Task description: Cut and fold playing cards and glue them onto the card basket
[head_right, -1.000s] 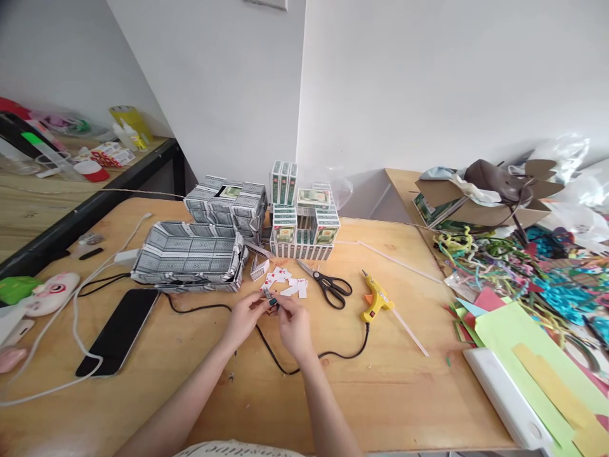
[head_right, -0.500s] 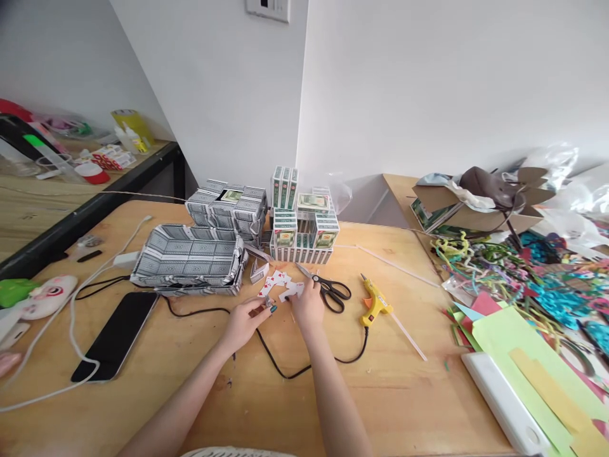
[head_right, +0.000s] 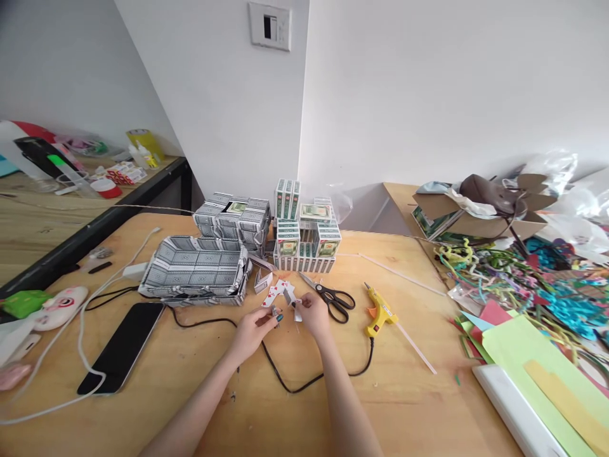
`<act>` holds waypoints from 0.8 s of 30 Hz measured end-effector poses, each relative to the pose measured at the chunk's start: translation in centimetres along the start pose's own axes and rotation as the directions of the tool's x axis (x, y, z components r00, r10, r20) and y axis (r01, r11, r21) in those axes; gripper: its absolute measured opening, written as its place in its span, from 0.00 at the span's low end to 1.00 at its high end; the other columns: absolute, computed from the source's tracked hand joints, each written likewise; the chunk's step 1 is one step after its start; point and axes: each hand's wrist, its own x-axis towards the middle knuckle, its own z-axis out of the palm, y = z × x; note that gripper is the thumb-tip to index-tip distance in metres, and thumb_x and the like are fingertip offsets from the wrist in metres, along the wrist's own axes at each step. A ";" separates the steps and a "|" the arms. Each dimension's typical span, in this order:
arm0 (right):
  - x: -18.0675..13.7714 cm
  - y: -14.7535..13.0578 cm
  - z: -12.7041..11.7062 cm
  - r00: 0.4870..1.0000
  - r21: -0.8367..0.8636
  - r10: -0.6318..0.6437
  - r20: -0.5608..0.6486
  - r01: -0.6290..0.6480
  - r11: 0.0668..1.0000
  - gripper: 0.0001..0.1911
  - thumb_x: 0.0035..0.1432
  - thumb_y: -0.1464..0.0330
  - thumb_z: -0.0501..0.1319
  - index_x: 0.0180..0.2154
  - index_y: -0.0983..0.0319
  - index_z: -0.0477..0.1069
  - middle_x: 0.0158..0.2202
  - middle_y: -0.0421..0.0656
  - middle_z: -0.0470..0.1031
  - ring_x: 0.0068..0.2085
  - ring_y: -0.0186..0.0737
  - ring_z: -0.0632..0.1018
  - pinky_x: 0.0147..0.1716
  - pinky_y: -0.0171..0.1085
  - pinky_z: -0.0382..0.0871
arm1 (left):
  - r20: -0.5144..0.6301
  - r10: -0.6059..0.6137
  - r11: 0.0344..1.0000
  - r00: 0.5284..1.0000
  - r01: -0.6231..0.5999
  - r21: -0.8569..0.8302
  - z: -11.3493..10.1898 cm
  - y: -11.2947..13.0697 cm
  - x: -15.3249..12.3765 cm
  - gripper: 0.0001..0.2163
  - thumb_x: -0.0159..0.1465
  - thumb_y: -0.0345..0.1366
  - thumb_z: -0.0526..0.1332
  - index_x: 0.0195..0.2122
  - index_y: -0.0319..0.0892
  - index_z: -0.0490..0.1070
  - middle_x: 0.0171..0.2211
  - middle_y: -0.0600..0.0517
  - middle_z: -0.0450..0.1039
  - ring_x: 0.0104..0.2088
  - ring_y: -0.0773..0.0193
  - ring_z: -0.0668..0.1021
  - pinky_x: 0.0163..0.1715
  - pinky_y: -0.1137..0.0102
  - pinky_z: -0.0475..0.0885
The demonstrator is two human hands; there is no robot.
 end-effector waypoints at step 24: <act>-4.7 -3.5 1.3 0.994 0.175 0.024 0.105 -0.042 0.984 0.21 0.54 0.59 0.50 0.16 0.63 0.66 0.14 0.39 0.64 0.20 0.36 0.66 0.20 0.32 0.55 | -0.032 0.202 0.802 0.979 -0.147 0.579 0.8 2.4 -1.2 0.10 0.61 0.36 0.51 0.38 0.42 0.70 0.36 0.47 0.72 0.39 0.58 0.74 0.37 0.67 0.67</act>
